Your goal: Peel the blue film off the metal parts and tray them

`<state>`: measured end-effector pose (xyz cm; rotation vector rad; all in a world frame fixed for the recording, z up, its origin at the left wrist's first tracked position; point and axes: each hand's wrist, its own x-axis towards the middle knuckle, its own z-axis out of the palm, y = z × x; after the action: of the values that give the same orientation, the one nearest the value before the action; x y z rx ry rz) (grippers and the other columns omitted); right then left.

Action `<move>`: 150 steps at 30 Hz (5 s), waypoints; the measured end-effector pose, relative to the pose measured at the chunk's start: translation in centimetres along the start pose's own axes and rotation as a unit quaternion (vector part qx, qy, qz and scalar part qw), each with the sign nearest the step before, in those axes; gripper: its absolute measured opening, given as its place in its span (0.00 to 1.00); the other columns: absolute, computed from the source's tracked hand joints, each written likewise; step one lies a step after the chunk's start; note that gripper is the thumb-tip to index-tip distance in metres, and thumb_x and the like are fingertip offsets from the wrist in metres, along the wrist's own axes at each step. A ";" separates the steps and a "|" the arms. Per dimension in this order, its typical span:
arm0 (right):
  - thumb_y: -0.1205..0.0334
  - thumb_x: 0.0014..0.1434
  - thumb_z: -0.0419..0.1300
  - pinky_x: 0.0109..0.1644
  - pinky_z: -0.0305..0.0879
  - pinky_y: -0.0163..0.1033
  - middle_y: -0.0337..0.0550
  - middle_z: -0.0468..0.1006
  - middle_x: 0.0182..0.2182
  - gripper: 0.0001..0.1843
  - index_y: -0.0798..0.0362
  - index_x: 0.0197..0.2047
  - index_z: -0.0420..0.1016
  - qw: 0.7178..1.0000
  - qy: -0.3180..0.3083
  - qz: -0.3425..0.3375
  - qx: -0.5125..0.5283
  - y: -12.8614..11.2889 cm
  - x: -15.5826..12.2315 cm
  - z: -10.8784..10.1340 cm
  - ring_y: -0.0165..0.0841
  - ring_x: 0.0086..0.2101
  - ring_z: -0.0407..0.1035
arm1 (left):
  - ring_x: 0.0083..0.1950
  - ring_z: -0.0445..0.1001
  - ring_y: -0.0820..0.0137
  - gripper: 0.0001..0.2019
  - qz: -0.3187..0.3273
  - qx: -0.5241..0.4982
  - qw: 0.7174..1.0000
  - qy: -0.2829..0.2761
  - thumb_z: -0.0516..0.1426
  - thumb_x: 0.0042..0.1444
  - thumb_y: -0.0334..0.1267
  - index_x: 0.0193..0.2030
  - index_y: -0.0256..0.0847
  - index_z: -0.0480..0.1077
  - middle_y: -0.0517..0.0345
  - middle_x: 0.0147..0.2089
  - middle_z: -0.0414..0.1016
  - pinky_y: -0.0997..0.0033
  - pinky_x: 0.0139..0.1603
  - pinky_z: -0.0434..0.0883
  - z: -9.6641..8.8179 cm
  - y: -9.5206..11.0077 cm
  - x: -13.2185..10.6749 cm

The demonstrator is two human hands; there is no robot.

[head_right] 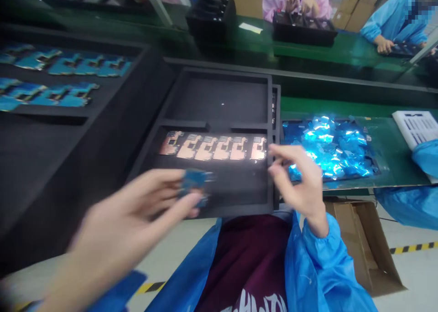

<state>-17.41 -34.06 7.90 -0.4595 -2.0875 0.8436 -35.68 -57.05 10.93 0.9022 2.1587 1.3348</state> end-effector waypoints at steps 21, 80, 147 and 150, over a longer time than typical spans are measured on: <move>0.66 0.76 0.62 0.48 0.82 0.43 0.46 0.87 0.45 0.09 0.48 0.53 0.85 0.997 -0.030 -0.074 -0.016 -1.9 0.0 4.1 0.38 0.45 0.82 | 0.35 0.80 0.69 0.07 0.129 -0.075 0.988 0.028 0.64 0.67 0.37 0.37 0.41 0.80 0.58 0.36 0.81 0.72 0.38 0.79 6.5 0.8 3.6; 0.62 0.77 0.57 0.67 0.75 0.66 0.56 0.78 0.66 0.20 0.48 0.68 0.77 0.911 -0.351 -0.197 -0.088 1.1 7.4 6.7 0.53 0.64 0.75 | 0.65 0.71 0.48 0.19 0.195 0.402 0.894 0.033 0.59 0.71 0.32 0.66 0.40 0.77 0.41 0.70 0.77 0.42 0.66 0.74 -2.8 -4.9 5.5; 0.53 0.69 0.65 0.67 0.72 0.64 0.61 0.74 0.66 0.41 0.54 0.79 0.60 0.861 -0.440 -0.223 -0.124 0.2 10.0 12.0 0.56 0.62 0.71 | 0.75 0.66 0.45 0.29 0.169 0.421 0.890 0.051 0.52 0.62 0.18 0.68 0.37 0.74 0.42 0.69 0.79 0.41 0.70 0.76 -3.7 -6.2 5.5; 0.48 0.67 0.69 0.66 0.72 0.66 0.63 0.74 0.66 0.44 0.54 0.78 0.61 0.861 -0.423 -0.206 -0.190 0.5 10.0 9.8 0.59 0.62 0.71 | 0.76 0.66 0.47 0.30 0.190 0.406 0.892 0.063 0.50 0.63 0.19 0.69 0.38 0.74 0.43 0.73 0.76 0.39 0.72 0.75 -3.7 -5.7 4.6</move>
<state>-31.16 -31.94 8.80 0.2398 -3.0357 0.3810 -42.95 -57.81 7.29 1.6490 2.7905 0.5839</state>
